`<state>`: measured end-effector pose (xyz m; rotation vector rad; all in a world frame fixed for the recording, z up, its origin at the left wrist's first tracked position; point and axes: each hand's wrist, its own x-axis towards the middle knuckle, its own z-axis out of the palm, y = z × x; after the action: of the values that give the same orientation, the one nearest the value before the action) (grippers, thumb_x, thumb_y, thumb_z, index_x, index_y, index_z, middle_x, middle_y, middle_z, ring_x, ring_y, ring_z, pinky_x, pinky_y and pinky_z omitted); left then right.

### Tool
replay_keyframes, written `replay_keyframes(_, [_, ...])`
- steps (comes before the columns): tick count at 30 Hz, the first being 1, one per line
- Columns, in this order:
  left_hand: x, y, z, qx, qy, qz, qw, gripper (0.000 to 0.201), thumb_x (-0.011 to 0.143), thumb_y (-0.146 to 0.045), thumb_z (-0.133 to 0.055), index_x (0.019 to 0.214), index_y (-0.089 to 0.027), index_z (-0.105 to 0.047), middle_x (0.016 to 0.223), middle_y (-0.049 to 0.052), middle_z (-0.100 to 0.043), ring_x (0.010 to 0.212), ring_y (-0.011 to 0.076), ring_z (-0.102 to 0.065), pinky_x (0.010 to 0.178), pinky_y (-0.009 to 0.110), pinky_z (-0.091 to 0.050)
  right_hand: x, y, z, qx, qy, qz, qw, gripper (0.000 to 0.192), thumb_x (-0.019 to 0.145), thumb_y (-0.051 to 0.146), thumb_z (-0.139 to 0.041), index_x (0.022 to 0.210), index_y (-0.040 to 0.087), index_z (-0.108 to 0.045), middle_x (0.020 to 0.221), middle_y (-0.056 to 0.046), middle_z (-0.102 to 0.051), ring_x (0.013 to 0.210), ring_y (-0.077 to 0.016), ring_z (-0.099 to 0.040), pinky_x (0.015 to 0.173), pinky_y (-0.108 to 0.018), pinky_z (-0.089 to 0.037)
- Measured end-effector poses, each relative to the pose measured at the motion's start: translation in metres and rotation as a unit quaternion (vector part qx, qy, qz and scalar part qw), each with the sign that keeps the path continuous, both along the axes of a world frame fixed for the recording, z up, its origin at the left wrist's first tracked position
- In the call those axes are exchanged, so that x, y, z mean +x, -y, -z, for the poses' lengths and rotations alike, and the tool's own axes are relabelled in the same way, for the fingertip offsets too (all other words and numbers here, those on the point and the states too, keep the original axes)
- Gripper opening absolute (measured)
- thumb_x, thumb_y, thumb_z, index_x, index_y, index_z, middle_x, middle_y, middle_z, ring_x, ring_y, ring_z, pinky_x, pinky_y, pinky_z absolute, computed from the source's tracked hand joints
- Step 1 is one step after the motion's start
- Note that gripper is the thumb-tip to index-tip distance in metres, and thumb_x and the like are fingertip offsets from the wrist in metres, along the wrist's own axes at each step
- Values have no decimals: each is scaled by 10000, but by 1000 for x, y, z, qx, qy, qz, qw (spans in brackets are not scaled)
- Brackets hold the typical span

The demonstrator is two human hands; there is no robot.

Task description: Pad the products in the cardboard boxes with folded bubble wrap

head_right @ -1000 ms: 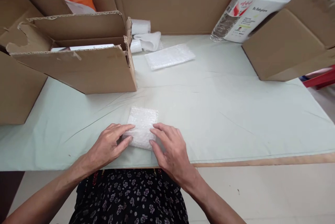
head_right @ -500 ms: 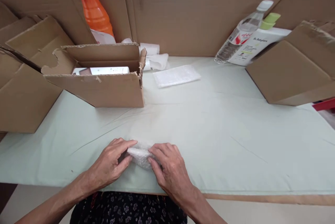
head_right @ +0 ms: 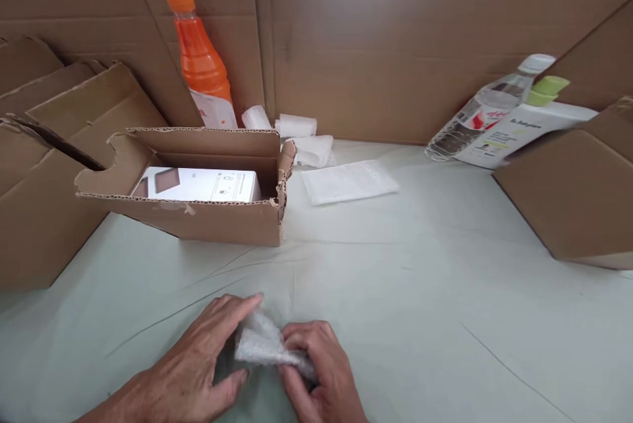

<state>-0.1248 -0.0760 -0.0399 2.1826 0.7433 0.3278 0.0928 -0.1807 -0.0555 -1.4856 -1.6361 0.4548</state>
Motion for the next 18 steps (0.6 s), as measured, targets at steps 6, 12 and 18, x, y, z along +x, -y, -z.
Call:
replay_keyframes(6, [6,2,11,-246,91,-137,955,783,881,-278,-623,1575,-270,-262,1264,101,-687,1149,232,-650,1048,435,-527,9,9,12,-83,-131,138,978,359,985,273,-575,1325,347,-486,1109,-68,-715,984,-202,-746,721,-251,-636])
replay_keyframes(12, [34,21,-2,-427,182,-156,872,406,932,-446,-618,1245,-189,-635,1230,120,-715,1098,227,-684,1023,367,-533,-8,11,11,-81,-73,33,994,650,994,220,-521,1580,367,-278,1357,-101,-642,1156,-214,-702,935,-319,-621])
replay_keyframes(18, [24,29,-19,-302,145,-159,929,247,958,-347,-547,1076,-191,-698,978,55,-740,882,186,-655,828,286,-517,-4,16,-2,-90,-98,-13,991,964,867,398,-750,1639,294,-183,1458,-137,-562,1291,-273,-606,1066,-418,-541])
